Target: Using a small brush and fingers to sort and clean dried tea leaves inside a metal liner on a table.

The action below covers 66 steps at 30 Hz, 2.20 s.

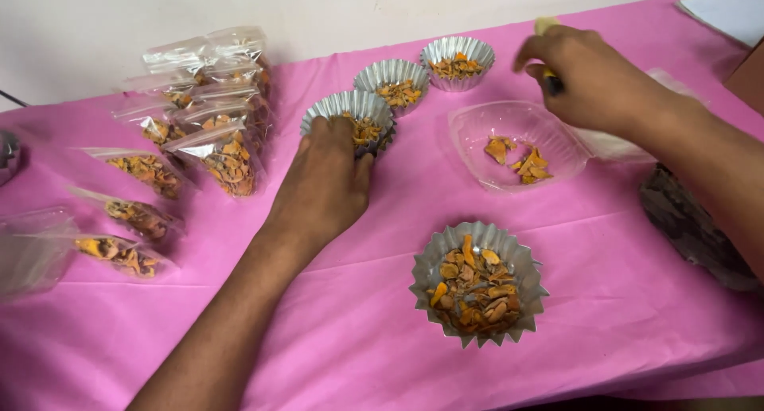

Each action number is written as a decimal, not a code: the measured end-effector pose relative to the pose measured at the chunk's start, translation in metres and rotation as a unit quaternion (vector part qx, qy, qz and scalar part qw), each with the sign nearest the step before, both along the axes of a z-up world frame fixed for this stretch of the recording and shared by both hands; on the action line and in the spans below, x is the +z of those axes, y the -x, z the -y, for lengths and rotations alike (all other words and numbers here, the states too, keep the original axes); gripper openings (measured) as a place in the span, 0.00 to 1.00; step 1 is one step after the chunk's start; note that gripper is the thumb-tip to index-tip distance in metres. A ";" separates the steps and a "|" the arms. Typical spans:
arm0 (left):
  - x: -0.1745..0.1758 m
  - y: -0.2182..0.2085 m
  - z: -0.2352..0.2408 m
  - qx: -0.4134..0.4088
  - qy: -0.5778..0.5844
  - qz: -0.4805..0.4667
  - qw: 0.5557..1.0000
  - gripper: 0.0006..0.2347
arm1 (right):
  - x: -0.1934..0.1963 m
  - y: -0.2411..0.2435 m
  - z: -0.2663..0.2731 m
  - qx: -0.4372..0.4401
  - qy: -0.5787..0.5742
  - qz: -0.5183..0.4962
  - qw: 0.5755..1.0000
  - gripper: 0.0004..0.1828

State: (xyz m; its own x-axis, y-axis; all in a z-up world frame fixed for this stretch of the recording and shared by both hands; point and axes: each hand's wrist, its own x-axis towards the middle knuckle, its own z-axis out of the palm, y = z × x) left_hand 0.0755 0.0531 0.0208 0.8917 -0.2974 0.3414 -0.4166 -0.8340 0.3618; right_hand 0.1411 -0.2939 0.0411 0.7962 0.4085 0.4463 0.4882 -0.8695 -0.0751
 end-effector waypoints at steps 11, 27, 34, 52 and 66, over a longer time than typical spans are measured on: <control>-0.016 -0.039 0.005 -0.036 -0.076 0.078 0.993 0.14 | 0.002 -0.021 -0.070 0.184 -0.055 -0.016 0.981 0.27; 0.028 -0.073 0.049 -0.124 0.002 0.109 0.986 0.13 | 0.025 -0.062 0.005 0.174 -0.002 0.150 0.973 0.08; 0.012 -0.078 0.058 0.010 -0.037 -0.168 0.985 0.15 | -0.004 -0.083 0.066 -0.212 0.021 -0.067 0.975 0.25; -0.033 -0.089 0.024 0.028 -0.084 -0.150 0.985 0.17 | -0.059 -0.122 -0.005 -0.017 0.042 -0.098 0.994 0.15; -0.047 -0.148 0.070 -0.072 -0.147 0.011 0.986 0.14 | -0.003 -0.096 0.012 -0.097 0.081 -0.236 0.964 0.16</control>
